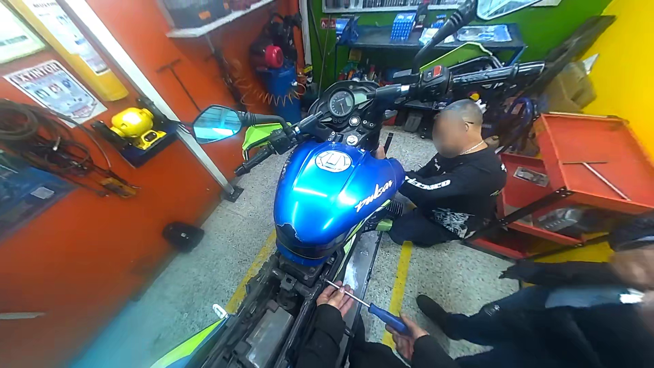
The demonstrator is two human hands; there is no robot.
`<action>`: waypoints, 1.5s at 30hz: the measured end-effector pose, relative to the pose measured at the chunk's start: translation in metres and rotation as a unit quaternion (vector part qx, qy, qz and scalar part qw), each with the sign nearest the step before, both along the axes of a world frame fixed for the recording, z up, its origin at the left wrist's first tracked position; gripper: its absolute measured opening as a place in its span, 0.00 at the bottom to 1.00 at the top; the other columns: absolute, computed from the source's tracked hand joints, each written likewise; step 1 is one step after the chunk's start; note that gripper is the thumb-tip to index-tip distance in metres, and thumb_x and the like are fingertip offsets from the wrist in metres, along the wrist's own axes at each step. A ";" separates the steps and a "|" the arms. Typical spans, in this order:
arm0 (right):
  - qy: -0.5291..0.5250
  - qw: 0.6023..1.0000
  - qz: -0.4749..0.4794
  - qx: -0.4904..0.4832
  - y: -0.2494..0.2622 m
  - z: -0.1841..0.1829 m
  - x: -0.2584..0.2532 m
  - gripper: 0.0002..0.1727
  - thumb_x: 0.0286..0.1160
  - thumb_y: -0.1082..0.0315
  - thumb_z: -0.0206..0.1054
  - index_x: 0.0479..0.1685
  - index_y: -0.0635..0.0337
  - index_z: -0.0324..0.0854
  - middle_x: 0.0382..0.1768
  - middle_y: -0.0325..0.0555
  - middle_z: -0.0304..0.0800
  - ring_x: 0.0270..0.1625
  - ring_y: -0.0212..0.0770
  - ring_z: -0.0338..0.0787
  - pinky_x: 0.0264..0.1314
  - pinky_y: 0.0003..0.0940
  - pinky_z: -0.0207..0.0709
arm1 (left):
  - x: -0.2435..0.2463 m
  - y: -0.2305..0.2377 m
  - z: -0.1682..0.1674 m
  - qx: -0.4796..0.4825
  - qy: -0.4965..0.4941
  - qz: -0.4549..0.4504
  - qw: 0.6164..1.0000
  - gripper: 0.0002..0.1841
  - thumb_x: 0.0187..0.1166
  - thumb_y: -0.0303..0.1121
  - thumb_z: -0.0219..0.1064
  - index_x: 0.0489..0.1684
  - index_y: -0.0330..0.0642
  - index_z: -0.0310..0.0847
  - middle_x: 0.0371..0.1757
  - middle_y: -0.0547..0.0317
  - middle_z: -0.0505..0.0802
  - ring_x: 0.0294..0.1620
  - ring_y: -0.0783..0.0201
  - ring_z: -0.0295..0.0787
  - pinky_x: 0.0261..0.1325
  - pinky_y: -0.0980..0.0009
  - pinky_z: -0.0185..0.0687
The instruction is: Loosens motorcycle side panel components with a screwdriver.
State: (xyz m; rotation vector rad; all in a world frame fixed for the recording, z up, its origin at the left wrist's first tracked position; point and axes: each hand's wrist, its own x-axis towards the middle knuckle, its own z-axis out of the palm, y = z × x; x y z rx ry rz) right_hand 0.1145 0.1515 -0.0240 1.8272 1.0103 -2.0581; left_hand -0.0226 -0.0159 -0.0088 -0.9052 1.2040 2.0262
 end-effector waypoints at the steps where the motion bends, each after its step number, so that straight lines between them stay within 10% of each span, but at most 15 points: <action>1: 0.030 0.999 0.007 0.017 0.000 -0.002 0.002 0.27 0.94 0.47 0.47 0.65 0.61 0.77 0.36 0.53 0.93 0.26 0.41 0.87 0.27 0.35 0.79 | 0.000 -0.001 0.000 0.014 0.000 0.009 1.000 0.20 0.87 0.21 0.59 0.76 0.31 0.70 0.60 0.34 0.90 0.56 0.43 0.93 0.59 0.49 0.89; 5: 0.342 0.935 0.062 0.075 -0.003 0.083 0.018 0.24 0.85 0.77 0.47 0.75 0.84 0.56 0.58 0.83 0.78 0.50 0.55 0.91 0.47 0.40 0.87 | 0.000 -0.004 0.000 0.073 -0.011 0.101 0.992 0.23 0.92 0.37 0.56 0.80 0.35 0.68 0.74 0.38 0.83 0.72 0.44 0.83 0.72 0.48 0.79; 7: 0.075 0.996 -0.018 -0.051 -0.013 0.224 -0.027 0.30 0.89 0.83 0.38 0.91 0.65 0.51 0.88 0.66 0.59 0.83 0.58 0.70 0.85 0.45 0.58 | -0.005 0.001 0.002 0.077 -0.025 0.152 0.985 0.27 0.92 0.46 0.55 0.80 0.35 0.68 0.77 0.41 0.82 0.76 0.48 0.80 0.76 0.52 0.77; 9: 0.280 0.951 0.125 0.038 0.005 0.097 0.014 0.27 0.87 0.70 0.50 0.78 0.82 0.57 0.63 0.84 0.76 0.54 0.57 0.90 0.50 0.43 0.86 | -0.005 0.008 0.001 0.071 -0.031 0.178 0.981 0.28 0.93 0.48 0.53 0.81 0.36 0.66 0.79 0.42 0.80 0.78 0.50 0.79 0.76 0.53 0.75; 13: 0.051 0.984 0.148 0.088 0.011 0.022 0.002 0.21 0.92 0.53 0.55 0.70 0.58 0.78 0.40 0.52 0.90 0.25 0.40 0.83 0.25 0.34 0.76 | -0.008 0.016 -0.006 0.078 -0.029 0.202 0.976 0.26 0.95 0.47 0.49 0.81 0.37 0.65 0.78 0.43 0.80 0.76 0.53 0.80 0.72 0.55 0.78; 19: 0.230 0.956 0.099 0.154 0.020 0.004 0.017 0.34 0.55 0.86 0.73 0.70 0.70 0.73 0.56 0.62 0.89 0.47 0.50 0.93 0.47 0.45 0.91 | -0.007 0.017 0.009 0.137 -0.035 0.232 0.962 0.30 0.95 0.51 0.42 0.85 0.36 0.61 0.82 0.40 0.76 0.79 0.49 0.77 0.76 0.52 0.74; 25: 0.038 0.958 0.248 0.141 0.012 0.044 -0.001 0.24 0.93 0.49 0.53 0.68 0.58 0.79 0.41 0.54 0.93 0.22 0.40 0.83 0.23 0.35 0.75 | -0.014 0.020 0.003 0.091 -0.049 0.220 0.970 0.27 0.93 0.48 0.54 0.78 0.34 0.67 0.72 0.41 0.83 0.68 0.52 0.84 0.68 0.56 0.81; 28: 0.123 0.926 0.302 0.190 0.024 0.034 0.006 0.16 0.87 0.62 0.64 0.64 0.62 0.83 0.41 0.49 0.93 0.23 0.35 0.83 0.24 0.31 0.76 | -0.015 0.024 0.006 0.109 -0.044 0.235 0.965 0.26 0.94 0.48 0.49 0.78 0.35 0.67 0.70 0.41 0.84 0.66 0.53 0.85 0.67 0.55 0.81; 32: 0.200 0.889 0.309 0.271 0.031 0.031 0.008 0.31 0.56 0.78 0.80 0.67 0.65 0.82 0.57 0.56 0.92 0.45 0.44 0.93 0.46 0.41 0.88 | -0.012 0.024 0.014 0.153 -0.037 0.247 0.956 0.29 0.95 0.49 0.43 0.81 0.35 0.65 0.75 0.39 0.81 0.72 0.49 0.82 0.72 0.53 0.78; 38: 0.037 0.943 0.304 0.128 0.017 0.057 -0.006 0.23 0.92 0.50 0.55 0.64 0.61 0.82 0.36 0.49 0.94 0.18 0.35 0.80 0.19 0.30 0.71 | -0.014 0.021 0.020 0.139 -0.051 0.255 0.955 0.28 0.95 0.49 0.41 0.79 0.33 0.64 0.68 0.40 0.82 0.63 0.50 0.84 0.66 0.53 0.79; 45: 0.183 0.873 0.375 0.251 0.032 0.035 0.004 0.25 0.67 0.71 0.78 0.66 0.64 0.82 0.56 0.54 0.91 0.45 0.42 0.91 0.47 0.40 0.85 | -0.015 0.025 0.021 0.145 -0.064 0.275 0.948 0.24 0.92 0.50 0.40 0.62 0.38 0.71 0.45 0.51 0.84 0.43 0.55 0.85 0.52 0.54 0.83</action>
